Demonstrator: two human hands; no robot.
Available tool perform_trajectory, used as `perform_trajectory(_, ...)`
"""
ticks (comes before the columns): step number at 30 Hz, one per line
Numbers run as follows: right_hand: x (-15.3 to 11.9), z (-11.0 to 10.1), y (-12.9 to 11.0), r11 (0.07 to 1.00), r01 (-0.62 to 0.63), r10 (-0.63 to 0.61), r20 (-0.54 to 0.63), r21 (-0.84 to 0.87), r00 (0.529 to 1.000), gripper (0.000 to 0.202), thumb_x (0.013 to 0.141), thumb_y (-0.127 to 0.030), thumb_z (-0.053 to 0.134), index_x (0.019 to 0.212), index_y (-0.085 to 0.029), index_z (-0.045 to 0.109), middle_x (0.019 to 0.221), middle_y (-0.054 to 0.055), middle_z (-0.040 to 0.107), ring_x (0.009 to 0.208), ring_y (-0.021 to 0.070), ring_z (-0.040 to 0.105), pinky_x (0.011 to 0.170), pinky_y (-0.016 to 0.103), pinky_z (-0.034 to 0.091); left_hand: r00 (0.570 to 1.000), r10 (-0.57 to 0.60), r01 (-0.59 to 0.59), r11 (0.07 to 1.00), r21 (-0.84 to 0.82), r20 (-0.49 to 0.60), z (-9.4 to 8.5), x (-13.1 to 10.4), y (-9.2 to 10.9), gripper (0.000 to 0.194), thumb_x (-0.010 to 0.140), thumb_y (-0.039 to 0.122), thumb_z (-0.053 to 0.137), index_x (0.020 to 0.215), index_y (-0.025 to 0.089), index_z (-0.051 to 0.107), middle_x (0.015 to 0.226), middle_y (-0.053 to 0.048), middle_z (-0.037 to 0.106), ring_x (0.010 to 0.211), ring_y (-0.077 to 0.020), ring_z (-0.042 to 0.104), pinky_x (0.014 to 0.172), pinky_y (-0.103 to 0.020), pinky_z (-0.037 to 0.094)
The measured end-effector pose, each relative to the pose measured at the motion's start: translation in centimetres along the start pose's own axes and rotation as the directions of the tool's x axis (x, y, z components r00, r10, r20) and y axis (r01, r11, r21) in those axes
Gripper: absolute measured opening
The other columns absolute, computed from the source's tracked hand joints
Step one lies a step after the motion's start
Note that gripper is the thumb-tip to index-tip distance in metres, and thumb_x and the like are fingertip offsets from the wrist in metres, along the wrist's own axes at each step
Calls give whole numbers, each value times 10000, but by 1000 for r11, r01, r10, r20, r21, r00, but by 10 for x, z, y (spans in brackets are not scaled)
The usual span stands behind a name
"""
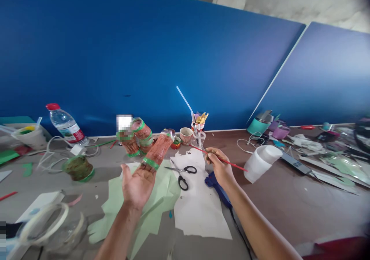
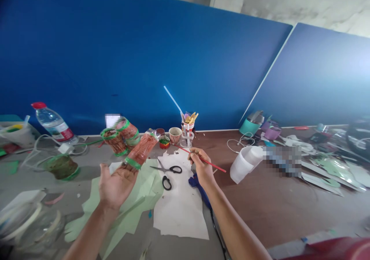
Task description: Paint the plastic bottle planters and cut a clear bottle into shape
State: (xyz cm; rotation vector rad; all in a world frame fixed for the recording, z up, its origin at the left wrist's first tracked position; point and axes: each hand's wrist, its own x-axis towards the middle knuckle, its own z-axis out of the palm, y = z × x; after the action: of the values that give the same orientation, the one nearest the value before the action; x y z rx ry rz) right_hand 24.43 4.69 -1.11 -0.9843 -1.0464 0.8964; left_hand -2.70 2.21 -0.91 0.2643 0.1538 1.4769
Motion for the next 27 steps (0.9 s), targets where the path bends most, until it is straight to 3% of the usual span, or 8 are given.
perform_trajectory(5, 10, 6, -7, 983, 5, -3, 14, -183, 1000, 172, 748, -276, 591, 851, -154, 655, 681, 16, 638, 555, 112, 509, 547, 249, 407, 997, 22, -19, 999, 31, -79, 10, -2, -1, 762, 892, 658, 259, 1280, 81, 571, 1281, -187, 610, 1318, -288, 446, 1130, -446, 308)
perform_trajectory(9, 34, 20, -12, 926, 45, -18, 75, -375, 997, 220, 734, -309, 545, 838, -147, 652, 651, 16, 626, 524, 120, 500, 516, 247, 400, 992, 15, -9, 999, 50, -123, 9, -1, -1, 781, 890, 663, 265, 1230, 47, 603, 1242, -204, 633, 1306, -274, 463, 1138, -402, 294)
perform_trajectory(18, 99, 65, 3, 724, 100, 12, 157, -682, 988, 157, 739, -229, 546, 745, -173, 692, 700, 38, 671, 744, 196, 608, 668, 275, 446, 998, -17, 19, 999, 40, -63, -3, 3, 0, 755, 915, 631, 210, 1262, 75, 585, 1203, -188, 661, 1300, -247, 474, 1140, -409, 287)
perform_trajectory(27, 126, 91, -6, 569, 184, 85, 280, -802, 956, 181, 793, -178, 525, 783, -185, 705, 821, 49, 721, 826, 193, 638, 727, 250, 446, 993, -3, 10, 998, 66, -115, -2, 1, -1, 756, 921, 622, 198, 1185, 73, 645, 1133, -182, 697, 1238, -248, 540, 1123, -390, 318)
